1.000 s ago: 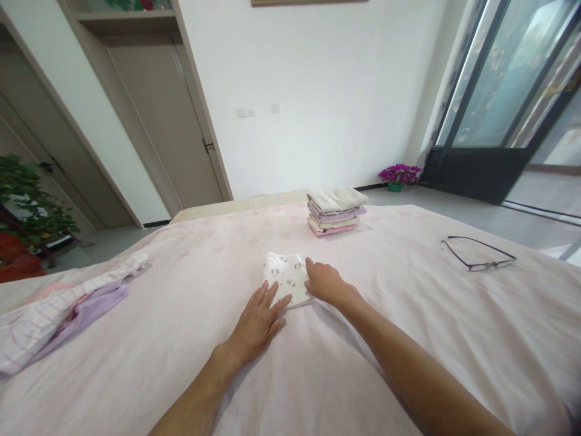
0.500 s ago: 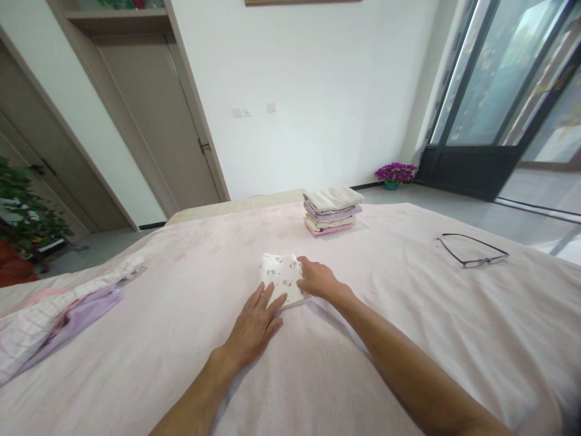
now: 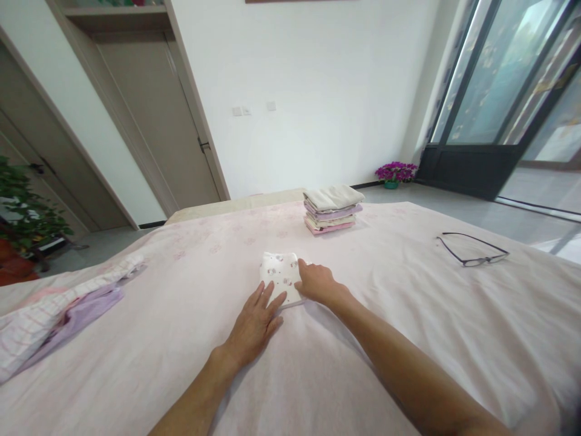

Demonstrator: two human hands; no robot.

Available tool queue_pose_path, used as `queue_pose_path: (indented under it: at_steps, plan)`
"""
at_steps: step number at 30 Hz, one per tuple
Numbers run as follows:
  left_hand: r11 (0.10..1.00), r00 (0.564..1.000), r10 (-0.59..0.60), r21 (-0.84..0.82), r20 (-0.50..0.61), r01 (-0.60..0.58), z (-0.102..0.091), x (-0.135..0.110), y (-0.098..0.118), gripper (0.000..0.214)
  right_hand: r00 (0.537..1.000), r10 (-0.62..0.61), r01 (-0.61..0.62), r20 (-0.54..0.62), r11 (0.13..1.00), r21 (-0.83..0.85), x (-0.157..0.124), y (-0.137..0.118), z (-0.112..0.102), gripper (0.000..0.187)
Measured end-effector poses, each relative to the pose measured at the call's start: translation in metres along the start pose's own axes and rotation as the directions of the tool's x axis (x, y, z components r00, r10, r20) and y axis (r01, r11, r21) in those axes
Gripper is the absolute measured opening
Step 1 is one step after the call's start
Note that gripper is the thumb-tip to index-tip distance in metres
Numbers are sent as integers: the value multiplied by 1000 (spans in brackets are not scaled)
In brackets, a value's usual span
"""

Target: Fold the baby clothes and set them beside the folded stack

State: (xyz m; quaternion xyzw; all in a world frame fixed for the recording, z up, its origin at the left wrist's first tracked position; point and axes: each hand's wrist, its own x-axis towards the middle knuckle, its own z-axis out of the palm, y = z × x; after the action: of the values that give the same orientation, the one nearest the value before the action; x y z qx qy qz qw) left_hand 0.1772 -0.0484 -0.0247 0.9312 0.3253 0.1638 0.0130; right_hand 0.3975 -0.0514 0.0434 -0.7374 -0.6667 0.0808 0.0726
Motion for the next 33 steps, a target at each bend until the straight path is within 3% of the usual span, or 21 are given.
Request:
queue_pose_path:
  at_steps: [5, 11, 16, 19, 21, 23, 26, 29, 33]
  plan:
    - [1000, 1000, 1, -2, -12, -1, -1, 1, 1, 53, 1000, 7, -9, 26, 999, 46, 8, 7, 2, 53]
    - [1000, 999, -24, 17, 43, 24, -5, 3, 3, 53, 999, -25, 27, -27, 997, 78, 10, 11, 3, 58]
    - [1000, 999, -22, 13, 37, 21, -6, 2, 2, 50, 1000, -16, 16, 4, 999, 30, 6, 10, -1, 52]
    - [1000, 1000, 1, 1, 4, -1, -5, 2, 1, 48, 997, -13, 13, -71, 1000, -3, 3, 6, -8, 41]
    - [1000, 1000, 1, 0, -18, -1, -3, 2, 0, 46, 979, -99, 95, -179, 995, -30, 0, 2, -9, 40]
    - [1000, 999, -12, 12, -35, 12, -1, 2, -1, 45, 928, -268, 258, -259, 963, -72, -2, 0, -4, 48]
    - [999, 999, -22, 40, -39, 23, 1, 2, -4, 46, 861, -467, 452, -201, 884, -119, -1, 6, 15, 57]
    - [999, 999, -30, 44, -14, 31, -4, 3, -10, 43, 875, -474, 464, -96, 879, -107, 4, 18, 33, 56]
    - [997, 997, -75, -10, -37, 74, -10, 2, -18, 37, 890, -445, 437, -98, 894, -97, 7, 27, 39, 55]
